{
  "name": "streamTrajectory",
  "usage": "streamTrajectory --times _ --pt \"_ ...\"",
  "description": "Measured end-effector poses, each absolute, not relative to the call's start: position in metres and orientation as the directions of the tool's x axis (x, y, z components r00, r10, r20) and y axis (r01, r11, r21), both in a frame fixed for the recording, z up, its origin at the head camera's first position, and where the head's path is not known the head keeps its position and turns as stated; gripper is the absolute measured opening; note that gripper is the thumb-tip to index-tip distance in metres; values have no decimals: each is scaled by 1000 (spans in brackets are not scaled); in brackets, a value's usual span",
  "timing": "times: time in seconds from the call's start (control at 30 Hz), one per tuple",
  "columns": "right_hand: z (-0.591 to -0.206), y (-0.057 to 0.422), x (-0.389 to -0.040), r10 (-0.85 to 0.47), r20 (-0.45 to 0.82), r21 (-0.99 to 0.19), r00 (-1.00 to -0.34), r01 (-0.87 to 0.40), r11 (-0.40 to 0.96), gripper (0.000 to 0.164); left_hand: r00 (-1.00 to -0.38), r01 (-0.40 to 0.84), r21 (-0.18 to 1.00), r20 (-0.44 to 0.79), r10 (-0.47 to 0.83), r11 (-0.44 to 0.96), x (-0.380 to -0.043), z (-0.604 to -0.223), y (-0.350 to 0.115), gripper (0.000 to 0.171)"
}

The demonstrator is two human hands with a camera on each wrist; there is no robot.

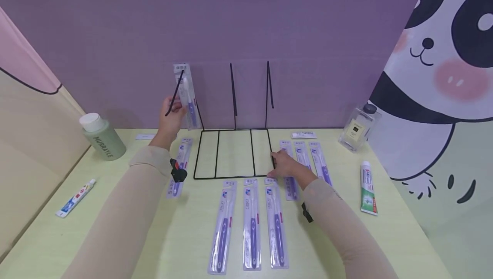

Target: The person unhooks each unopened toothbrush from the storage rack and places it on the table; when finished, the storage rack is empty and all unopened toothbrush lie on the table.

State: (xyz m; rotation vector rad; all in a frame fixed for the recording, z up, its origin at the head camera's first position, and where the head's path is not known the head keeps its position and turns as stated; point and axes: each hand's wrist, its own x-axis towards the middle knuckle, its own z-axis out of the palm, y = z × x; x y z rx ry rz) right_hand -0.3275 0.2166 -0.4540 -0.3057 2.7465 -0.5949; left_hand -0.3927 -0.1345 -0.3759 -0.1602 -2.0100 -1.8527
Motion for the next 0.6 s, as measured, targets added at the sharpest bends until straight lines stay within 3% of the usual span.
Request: streamTrajectory --times 0.3,0.6 --pt "-449 214 -323 -266 -264 -425 -927 -136 895 88 -925 338 938 346 -159 75 -393 -378 -131 33" --pt "-448 215 -323 -280 -273 -429 -920 -145 892 87 -951 284 951 296 -86 123 -385 -371 -120 27"
